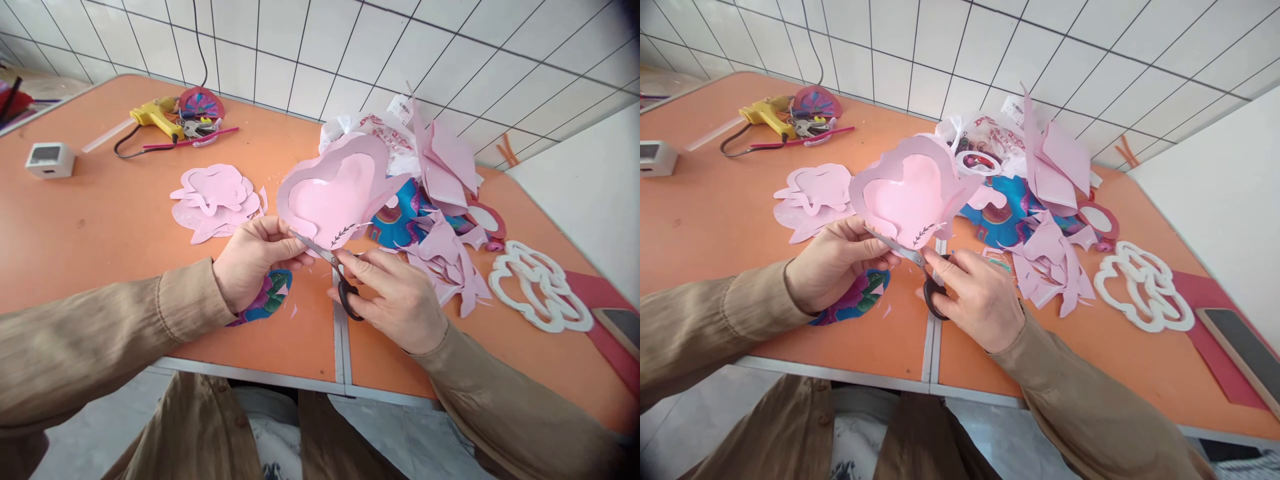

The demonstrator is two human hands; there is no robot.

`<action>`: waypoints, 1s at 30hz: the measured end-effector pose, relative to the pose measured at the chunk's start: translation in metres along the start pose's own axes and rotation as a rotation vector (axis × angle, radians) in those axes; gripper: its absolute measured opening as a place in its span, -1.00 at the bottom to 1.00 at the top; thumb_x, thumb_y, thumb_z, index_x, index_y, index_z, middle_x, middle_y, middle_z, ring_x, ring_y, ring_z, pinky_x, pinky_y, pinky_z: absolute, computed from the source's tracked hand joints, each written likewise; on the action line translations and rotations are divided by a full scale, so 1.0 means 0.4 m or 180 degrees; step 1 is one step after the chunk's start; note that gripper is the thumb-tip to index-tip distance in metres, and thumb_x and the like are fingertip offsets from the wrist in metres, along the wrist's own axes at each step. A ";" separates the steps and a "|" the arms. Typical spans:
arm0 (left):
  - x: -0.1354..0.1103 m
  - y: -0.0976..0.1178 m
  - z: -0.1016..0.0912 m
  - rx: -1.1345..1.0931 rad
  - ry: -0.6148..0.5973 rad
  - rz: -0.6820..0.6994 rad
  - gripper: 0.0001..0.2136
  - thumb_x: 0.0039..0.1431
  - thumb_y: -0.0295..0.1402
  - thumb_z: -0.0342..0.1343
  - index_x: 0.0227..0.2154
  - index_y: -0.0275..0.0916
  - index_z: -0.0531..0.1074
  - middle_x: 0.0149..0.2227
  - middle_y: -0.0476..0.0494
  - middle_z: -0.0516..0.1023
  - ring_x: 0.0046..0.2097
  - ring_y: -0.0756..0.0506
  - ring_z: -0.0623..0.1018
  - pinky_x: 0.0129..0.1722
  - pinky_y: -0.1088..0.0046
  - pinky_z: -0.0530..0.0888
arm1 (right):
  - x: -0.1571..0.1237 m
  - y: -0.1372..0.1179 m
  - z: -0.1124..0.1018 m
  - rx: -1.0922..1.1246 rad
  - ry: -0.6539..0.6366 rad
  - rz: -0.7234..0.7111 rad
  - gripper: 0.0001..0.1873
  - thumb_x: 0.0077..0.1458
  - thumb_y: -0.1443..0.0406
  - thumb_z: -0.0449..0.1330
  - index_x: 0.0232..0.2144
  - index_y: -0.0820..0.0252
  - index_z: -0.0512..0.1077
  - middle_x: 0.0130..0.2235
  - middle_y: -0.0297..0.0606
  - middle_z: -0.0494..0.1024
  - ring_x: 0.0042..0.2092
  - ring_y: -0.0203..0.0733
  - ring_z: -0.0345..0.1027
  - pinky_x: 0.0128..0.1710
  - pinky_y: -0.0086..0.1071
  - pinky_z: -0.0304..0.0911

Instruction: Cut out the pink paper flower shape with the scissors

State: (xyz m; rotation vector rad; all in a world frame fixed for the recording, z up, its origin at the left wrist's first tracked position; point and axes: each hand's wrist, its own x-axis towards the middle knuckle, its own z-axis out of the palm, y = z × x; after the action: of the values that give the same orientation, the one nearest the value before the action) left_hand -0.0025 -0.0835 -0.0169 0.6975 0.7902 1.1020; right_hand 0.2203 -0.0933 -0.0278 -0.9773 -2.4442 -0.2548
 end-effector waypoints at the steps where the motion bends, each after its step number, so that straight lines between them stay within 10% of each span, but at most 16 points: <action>1: 0.000 0.000 0.000 -0.0012 -0.0020 -0.0011 -0.78 -0.17 -0.48 0.45 -0.55 -0.33 0.47 -0.56 -0.08 0.60 -0.51 0.03 0.58 -0.51 0.63 0.47 | 0.000 0.000 0.000 -0.0001 -0.0011 0.0010 -0.63 0.17 0.39 0.19 0.04 0.18 0.50 -0.44 -0.30 0.48 -0.41 -0.20 0.38 -0.48 -0.35 0.26; 30: 0.008 -0.009 -0.006 -0.0427 -0.0272 -0.0291 -0.85 -0.09 -0.56 0.40 -0.54 -0.38 0.50 -0.57 -0.09 0.60 -0.53 0.05 0.58 -0.54 0.67 0.50 | 0.011 -0.011 0.004 0.0543 0.0139 0.0040 -0.67 0.22 0.27 0.25 0.02 0.21 0.50 -0.44 -0.31 0.51 -0.43 -0.24 0.42 -0.43 -0.39 0.36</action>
State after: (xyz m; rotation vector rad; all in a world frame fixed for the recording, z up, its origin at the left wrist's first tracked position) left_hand -0.0020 -0.0812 -0.0216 0.5859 0.6625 1.0257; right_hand 0.2140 -0.0932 -0.0270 -0.9031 -2.3747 -0.0610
